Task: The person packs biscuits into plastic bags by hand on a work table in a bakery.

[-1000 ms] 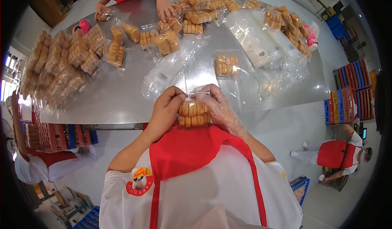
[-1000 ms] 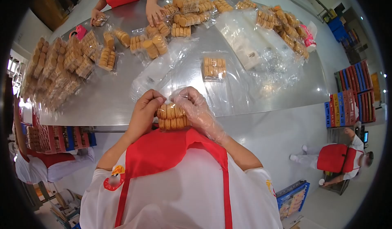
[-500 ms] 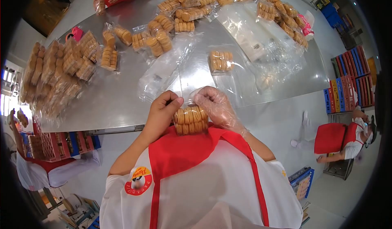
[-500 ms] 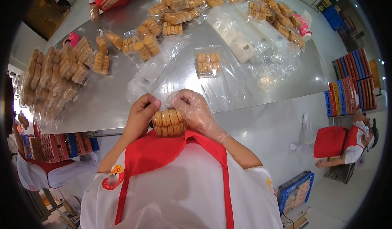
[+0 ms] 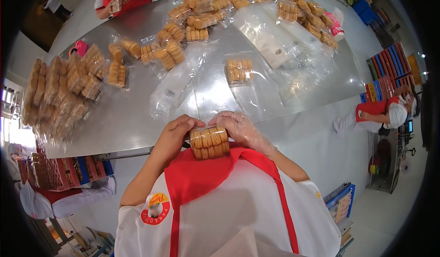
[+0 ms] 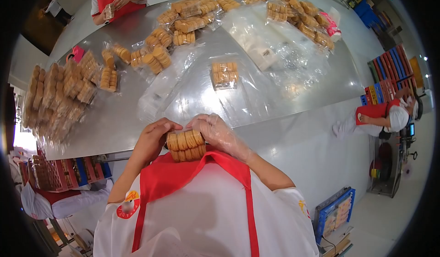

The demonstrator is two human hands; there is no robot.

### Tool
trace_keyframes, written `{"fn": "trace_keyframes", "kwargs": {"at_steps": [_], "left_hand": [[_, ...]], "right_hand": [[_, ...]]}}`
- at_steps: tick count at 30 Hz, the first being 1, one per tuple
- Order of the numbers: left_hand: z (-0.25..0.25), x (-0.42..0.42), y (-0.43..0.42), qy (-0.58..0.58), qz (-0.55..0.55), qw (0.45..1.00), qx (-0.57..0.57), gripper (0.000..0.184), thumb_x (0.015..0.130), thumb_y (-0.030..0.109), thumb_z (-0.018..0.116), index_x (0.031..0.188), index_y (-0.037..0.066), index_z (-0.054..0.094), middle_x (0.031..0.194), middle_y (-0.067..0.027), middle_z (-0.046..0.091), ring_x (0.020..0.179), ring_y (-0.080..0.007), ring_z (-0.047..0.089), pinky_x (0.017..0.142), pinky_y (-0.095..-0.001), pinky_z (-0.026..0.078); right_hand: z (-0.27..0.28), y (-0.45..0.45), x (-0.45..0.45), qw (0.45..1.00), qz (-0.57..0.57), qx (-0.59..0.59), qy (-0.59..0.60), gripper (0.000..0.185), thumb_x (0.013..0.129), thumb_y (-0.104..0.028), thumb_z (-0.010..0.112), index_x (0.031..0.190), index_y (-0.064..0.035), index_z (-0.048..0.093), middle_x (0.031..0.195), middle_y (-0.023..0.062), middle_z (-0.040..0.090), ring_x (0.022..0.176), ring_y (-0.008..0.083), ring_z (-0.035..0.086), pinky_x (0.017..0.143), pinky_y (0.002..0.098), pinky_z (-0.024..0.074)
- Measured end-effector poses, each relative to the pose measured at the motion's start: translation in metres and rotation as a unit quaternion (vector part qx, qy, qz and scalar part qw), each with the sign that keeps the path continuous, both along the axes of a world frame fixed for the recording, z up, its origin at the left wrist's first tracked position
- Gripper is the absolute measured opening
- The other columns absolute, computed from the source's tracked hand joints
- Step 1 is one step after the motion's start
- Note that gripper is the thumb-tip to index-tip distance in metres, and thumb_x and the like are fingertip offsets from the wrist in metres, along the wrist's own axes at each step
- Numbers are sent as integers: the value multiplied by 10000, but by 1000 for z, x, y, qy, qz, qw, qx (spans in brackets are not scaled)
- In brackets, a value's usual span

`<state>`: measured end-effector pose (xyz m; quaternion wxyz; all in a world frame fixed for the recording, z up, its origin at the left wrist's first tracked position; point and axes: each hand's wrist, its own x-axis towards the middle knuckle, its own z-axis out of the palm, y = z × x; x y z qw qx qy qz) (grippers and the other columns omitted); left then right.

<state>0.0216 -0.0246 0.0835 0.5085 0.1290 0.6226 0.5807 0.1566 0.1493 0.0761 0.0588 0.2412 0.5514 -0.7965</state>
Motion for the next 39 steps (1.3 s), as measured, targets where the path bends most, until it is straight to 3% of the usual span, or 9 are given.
{"fn": "trace_keyframes", "kwargs": {"at_steps": [9,16,21,24,26,27,30,34,39], "left_hand": [[11,9,4,515,-223,825,-63,605,635,327,900,1054,-41,667,990,-140,588,932,-317,593,866,-361,485],[-3,3,23,239,-178,954,-33,600,693,303,878,1099,-60,626,1005,-156,669,900,-240,677,764,-333,558],[-5,24,79,-68,-62,989,117,535,861,305,765,1171,-79,558,1034,-140,655,877,-183,674,737,-307,577],[2,40,117,-76,-181,975,105,569,919,430,672,1135,-83,551,995,-141,638,799,-174,662,692,-319,585],[7,52,131,-51,-273,959,61,573,928,470,642,1111,-67,562,923,-140,616,791,-227,650,715,-344,563],[7,59,136,127,-290,944,88,522,933,435,636,1130,-44,568,959,-152,613,817,-251,644,727,-377,550],[3,76,139,592,-272,731,204,395,898,345,659,1160,58,594,1096,-178,580,934,-345,590,785,-459,484],[-28,87,167,813,-311,399,288,416,756,172,661,1166,140,598,1200,-148,542,1068,-373,509,852,-435,450],[-45,81,182,807,-334,368,319,342,711,135,626,1040,49,654,1201,-151,540,1026,-348,528,822,-410,452]], "right_hand": [[-12,3,20,994,51,75,54,437,907,-384,696,1094,7,645,1026,97,650,974,148,592,886,293,476],[1,10,36,967,-33,-200,156,729,857,-433,740,1387,-8,476,1297,159,575,1172,252,582,1014,350,459],[-4,19,42,896,-175,-191,362,957,790,-415,805,1494,-21,290,1369,171,503,1240,291,537,1041,416,459],[5,34,55,901,-310,-76,293,798,809,-258,768,1452,-20,360,1290,168,545,1181,306,578,981,432,508],[11,42,80,876,-376,-149,264,730,807,-196,727,1428,-21,386,1263,173,556,1162,323,590,961,455,530],[12,46,95,859,-407,-186,250,698,806,-165,707,1416,-21,400,1249,176,562,1152,331,595,951,466,541],[-3,54,146,808,-461,-208,303,679,790,-161,684,1397,-22,413,1241,189,562,1125,369,607,928,535,558],[-15,45,199,789,-541,-164,241,728,757,-177,689,1414,-63,399,1243,190,556,1080,402,623,854,581,583],[-53,26,213,758,-594,-179,201,735,756,-143,681,1420,-46,381,1232,185,553,1089,394,617,842,560,588]]}}
